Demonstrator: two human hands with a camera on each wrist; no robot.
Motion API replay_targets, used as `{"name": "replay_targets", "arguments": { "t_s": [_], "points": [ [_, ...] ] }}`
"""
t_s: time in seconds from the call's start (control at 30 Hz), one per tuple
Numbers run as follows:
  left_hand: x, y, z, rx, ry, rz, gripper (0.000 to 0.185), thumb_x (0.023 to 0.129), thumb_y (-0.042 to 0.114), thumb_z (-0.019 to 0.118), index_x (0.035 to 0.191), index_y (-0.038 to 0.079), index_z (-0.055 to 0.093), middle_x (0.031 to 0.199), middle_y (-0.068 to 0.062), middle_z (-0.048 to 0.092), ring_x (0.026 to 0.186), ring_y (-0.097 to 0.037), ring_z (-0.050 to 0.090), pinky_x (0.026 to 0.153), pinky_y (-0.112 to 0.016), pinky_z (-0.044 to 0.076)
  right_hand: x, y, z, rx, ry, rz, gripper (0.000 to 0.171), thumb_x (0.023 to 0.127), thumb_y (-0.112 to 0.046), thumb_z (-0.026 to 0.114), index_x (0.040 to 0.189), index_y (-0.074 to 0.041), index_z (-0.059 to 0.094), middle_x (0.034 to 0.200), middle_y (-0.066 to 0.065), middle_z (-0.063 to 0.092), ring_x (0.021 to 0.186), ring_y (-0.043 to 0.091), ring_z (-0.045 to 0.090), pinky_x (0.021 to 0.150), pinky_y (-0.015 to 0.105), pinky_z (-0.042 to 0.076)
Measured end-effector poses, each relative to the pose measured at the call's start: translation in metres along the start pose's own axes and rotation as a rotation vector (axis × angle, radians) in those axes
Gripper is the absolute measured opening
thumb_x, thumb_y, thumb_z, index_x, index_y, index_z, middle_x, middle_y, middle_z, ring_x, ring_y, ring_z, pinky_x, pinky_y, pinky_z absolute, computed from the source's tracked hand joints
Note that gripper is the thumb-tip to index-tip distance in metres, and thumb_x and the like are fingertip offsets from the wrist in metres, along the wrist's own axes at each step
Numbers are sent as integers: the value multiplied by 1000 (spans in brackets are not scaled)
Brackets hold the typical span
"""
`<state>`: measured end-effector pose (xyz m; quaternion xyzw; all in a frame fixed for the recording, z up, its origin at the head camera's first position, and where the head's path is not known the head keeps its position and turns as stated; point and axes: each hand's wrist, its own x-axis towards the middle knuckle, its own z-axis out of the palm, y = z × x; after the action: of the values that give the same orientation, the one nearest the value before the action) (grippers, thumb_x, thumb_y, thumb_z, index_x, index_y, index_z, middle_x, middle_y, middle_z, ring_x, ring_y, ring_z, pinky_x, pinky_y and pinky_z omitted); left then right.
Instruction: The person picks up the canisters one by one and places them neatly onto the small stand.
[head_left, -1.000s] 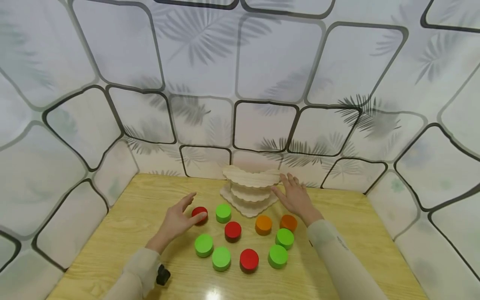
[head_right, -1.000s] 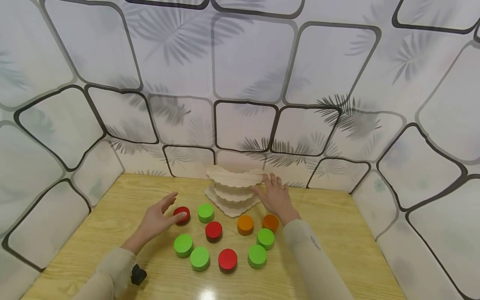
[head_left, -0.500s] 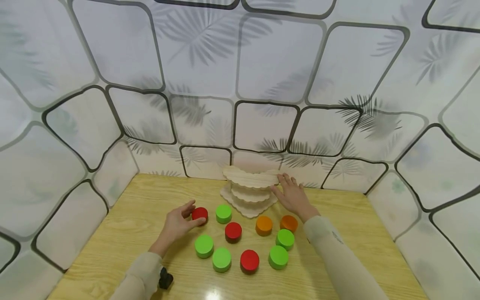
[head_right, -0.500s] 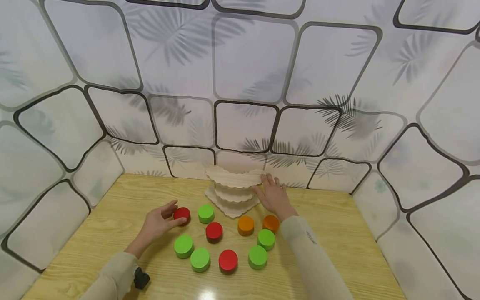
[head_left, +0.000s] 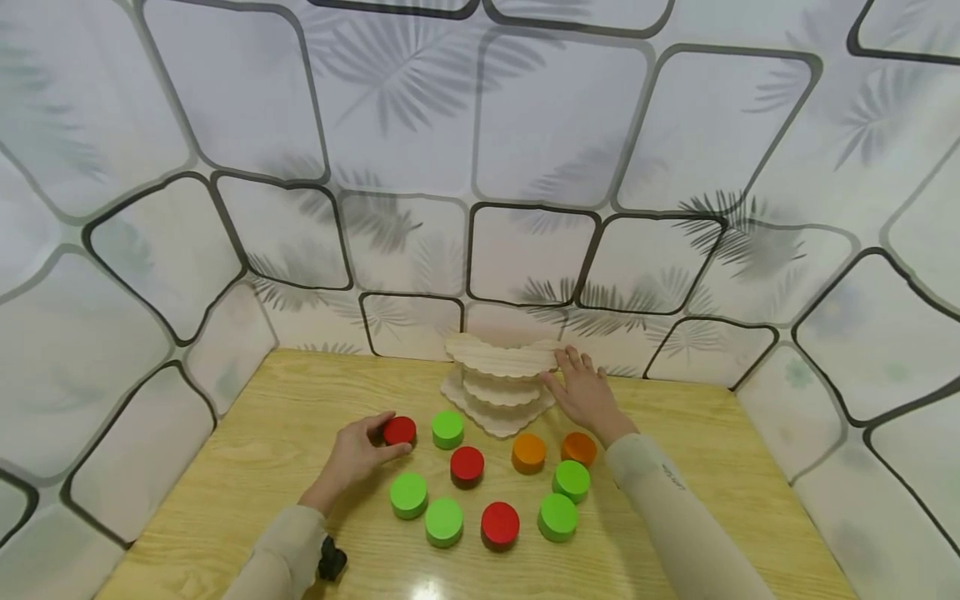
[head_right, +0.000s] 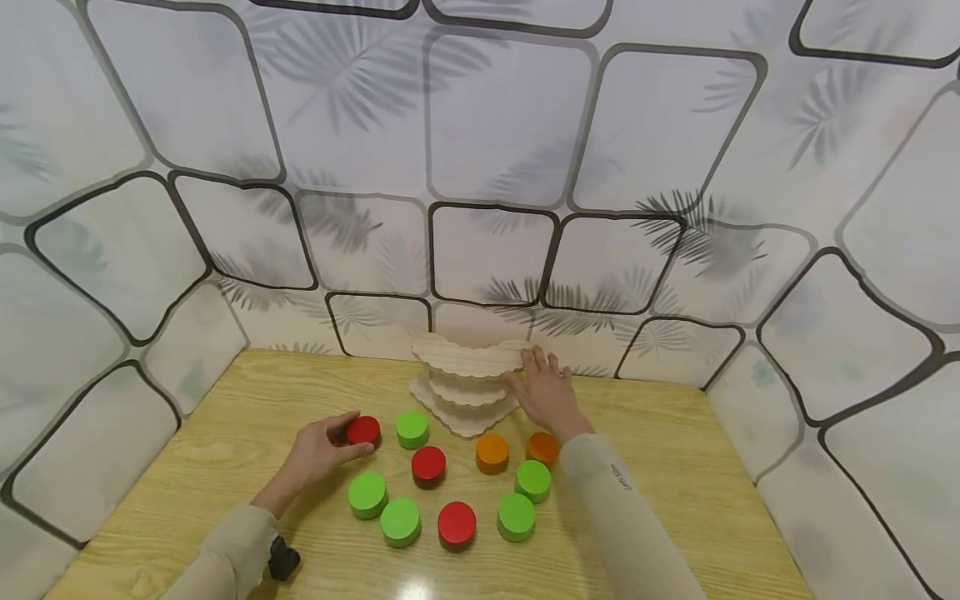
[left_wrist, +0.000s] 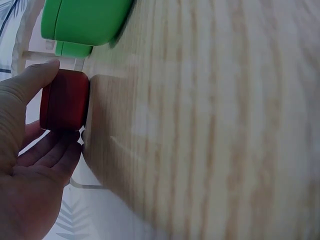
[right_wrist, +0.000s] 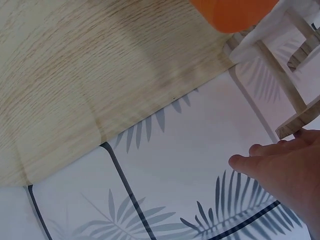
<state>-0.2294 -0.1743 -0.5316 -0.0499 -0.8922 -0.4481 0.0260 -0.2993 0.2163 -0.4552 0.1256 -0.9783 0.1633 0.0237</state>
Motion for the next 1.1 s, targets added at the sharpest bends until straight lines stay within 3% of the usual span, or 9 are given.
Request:
{"name": "replay_targets", "arguments": {
  "t_s": [0.4,0.7,0.9,1.1],
  "points": [
    [0,0,1,14,22,-1,66,84,27,91,138,-3,67,133,-25,70,124,-42,66,106,-56,53,1,1,2,22,-6,10,73,114,-50,37,166,-1,26,173,26,20,156,54,23,122,78,18],
    [1,2,-1,-36,21,-22,60,85,26,91,133,-1,69,126,-19,75,117,-33,70,101,-48,56,2,0,2,30,-10,9,72,114,-49,36,166,0,26,172,27,20,156,55,25,121,79,18],
    [6,9,-6,-106,26,-50,59,88,25,88,136,-1,67,128,-21,74,118,-36,71,100,-48,59,2,-2,0,36,-16,9,73,114,-50,37,166,0,26,172,27,21,156,54,25,121,79,17],
    [14,19,-12,-120,43,-21,59,88,27,88,137,-1,67,128,-20,74,118,-36,72,99,-49,59,2,-3,0,40,-7,11,71,114,-47,38,165,2,27,172,29,22,155,55,26,120,80,17]
  ]
}}
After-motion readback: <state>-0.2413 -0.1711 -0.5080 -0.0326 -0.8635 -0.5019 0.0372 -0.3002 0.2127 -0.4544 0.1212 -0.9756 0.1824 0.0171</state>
